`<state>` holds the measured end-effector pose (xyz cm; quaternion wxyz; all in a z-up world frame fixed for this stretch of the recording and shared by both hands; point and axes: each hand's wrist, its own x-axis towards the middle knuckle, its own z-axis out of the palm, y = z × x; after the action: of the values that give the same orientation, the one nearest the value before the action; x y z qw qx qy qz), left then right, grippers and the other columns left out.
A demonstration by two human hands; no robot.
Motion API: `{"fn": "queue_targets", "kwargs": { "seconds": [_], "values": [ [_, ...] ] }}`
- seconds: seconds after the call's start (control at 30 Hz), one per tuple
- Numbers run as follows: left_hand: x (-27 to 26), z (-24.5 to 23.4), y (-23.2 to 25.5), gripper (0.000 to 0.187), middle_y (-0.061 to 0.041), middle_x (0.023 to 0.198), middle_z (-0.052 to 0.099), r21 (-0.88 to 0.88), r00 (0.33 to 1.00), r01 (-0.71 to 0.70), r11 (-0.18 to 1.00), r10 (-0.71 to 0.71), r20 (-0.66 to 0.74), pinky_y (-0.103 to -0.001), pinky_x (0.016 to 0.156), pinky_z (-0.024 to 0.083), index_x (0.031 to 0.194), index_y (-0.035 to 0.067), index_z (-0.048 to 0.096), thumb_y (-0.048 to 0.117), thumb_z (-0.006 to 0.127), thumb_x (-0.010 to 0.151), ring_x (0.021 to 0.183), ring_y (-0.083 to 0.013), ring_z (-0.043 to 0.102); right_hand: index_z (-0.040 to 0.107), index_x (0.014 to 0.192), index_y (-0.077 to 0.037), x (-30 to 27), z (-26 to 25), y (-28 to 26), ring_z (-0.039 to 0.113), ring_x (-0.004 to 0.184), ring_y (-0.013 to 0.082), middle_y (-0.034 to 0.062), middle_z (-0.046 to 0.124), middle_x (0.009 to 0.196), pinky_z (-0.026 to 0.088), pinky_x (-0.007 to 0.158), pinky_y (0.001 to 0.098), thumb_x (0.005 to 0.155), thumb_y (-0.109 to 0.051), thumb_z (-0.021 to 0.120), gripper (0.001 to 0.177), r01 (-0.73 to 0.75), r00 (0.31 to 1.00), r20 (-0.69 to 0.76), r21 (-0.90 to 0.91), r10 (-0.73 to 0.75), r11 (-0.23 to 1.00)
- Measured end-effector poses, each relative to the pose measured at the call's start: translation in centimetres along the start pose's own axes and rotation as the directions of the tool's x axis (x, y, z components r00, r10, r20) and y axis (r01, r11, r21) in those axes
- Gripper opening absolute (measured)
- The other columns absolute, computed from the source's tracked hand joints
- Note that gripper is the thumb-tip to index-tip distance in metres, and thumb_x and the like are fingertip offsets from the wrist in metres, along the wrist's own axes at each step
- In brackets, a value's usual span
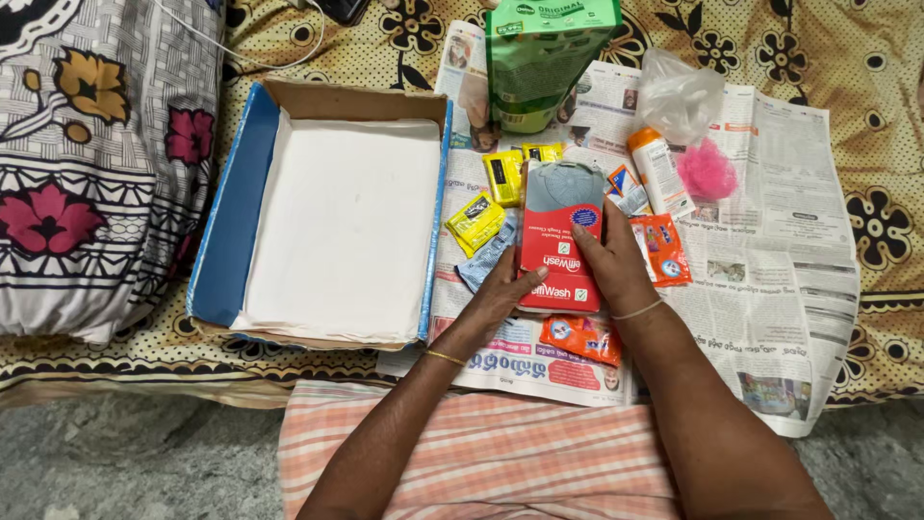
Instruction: The person sits on a bed and unpacks a red cardboard box, removing several small sachets and packets. They place the items onto a newspaper spread on the bed and then fold the empty box.
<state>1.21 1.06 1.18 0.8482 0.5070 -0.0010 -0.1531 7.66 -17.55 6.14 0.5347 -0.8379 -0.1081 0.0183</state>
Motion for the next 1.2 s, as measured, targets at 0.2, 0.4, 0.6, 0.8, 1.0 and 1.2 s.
{"fn": "queue_targets", "kwargs": {
  "seconds": [0.2,0.4,0.6,0.8,1.0,1.2],
  "values": [
    [-0.2,-0.3,-0.5,0.087,-0.019,0.148,0.051,-0.012,1.000,-0.004,1.000,0.004,-0.006,-0.041,0.115,0.044,0.156,0.003,0.028,0.043,0.070,0.092,0.137,-0.0243,0.051,0.042,0.149,0.000,-1.5,0.1,-2.7,0.062,0.116,0.0178,0.0126,0.061,0.130,0.054,0.100,0.0318,0.096,-0.013,0.067,0.060,-0.101,0.995,0.049,0.597,0.090,0.796],
    [-1.1,0.5,-0.8,0.081,-0.015,0.145,0.054,-0.155,0.999,-0.049,0.987,0.052,0.013,-0.038,0.110,0.049,0.158,0.005,0.030,0.047,0.064,0.098,0.130,-0.0206,0.057,0.034,0.154,-0.004,-2.0,-0.6,-3.7,0.060,0.122,0.0181,0.0109,0.059,0.137,0.052,0.103,0.0333,0.097,-0.018,0.062,0.064,-0.145,0.988,0.131,0.603,0.083,0.784],
    [0.5,0.7,-2.0,0.069,-0.012,0.136,0.062,-0.093,0.994,-0.085,0.992,0.078,-0.081,-0.035,0.101,0.054,0.147,0.004,0.044,0.036,0.073,0.094,0.120,-0.0182,0.063,0.036,0.153,0.001,-2.0,0.4,-1.7,0.053,0.134,0.0357,0.0247,0.053,0.144,0.042,0.113,0.0444,0.101,-0.025,0.060,0.063,0.094,0.995,0.044,-0.205,-0.087,0.974],
    [0.4,0.2,-2.2,0.069,-0.010,0.139,0.059,-0.089,0.995,-0.074,0.993,0.068,-0.069,-0.036,0.108,0.049,0.150,0.004,0.042,0.035,0.071,0.096,0.128,-0.0188,0.057,0.043,0.147,0.003,-3.2,1.8,-3.3,0.039,0.141,0.0459,0.0323,0.039,0.153,0.034,0.116,0.0521,0.093,-0.021,0.062,0.063,0.412,0.890,0.132,-0.639,-0.436,0.649],
    [0.6,0.1,-1.6,0.069,-0.011,0.142,0.053,-0.198,0.995,0.062,0.978,-0.076,-0.061,-0.039,0.107,0.050,0.151,0.009,0.037,0.041,0.063,0.096,0.130,-0.0205,0.054,0.048,0.148,-0.003,-2.4,1.9,-2.8,0.037,0.149,0.0407,0.0211,0.039,0.160,0.032,0.121,0.0491,0.094,-0.020,0.063,0.058,0.458,0.886,0.241,-0.596,-0.397,0.660],
    [0.4,0.0,-2.3,0.067,-0.012,0.140,0.059,-0.267,0.997,-0.032,0.963,0.010,-0.083,-0.040,0.106,0.051,0.149,0.002,0.042,0.039,0.065,0.099,0.127,-0.0206,0.059,0.035,0.157,-0.004,-0.7,-0.3,-0.6,0.038,0.148,0.0354,0.0210,0.034,0.160,0.033,0.121,0.0441,0.097,-0.029,0.063,0.071,0.175,0.971,0.186,-0.121,-0.151,0.977]
  ]
}}
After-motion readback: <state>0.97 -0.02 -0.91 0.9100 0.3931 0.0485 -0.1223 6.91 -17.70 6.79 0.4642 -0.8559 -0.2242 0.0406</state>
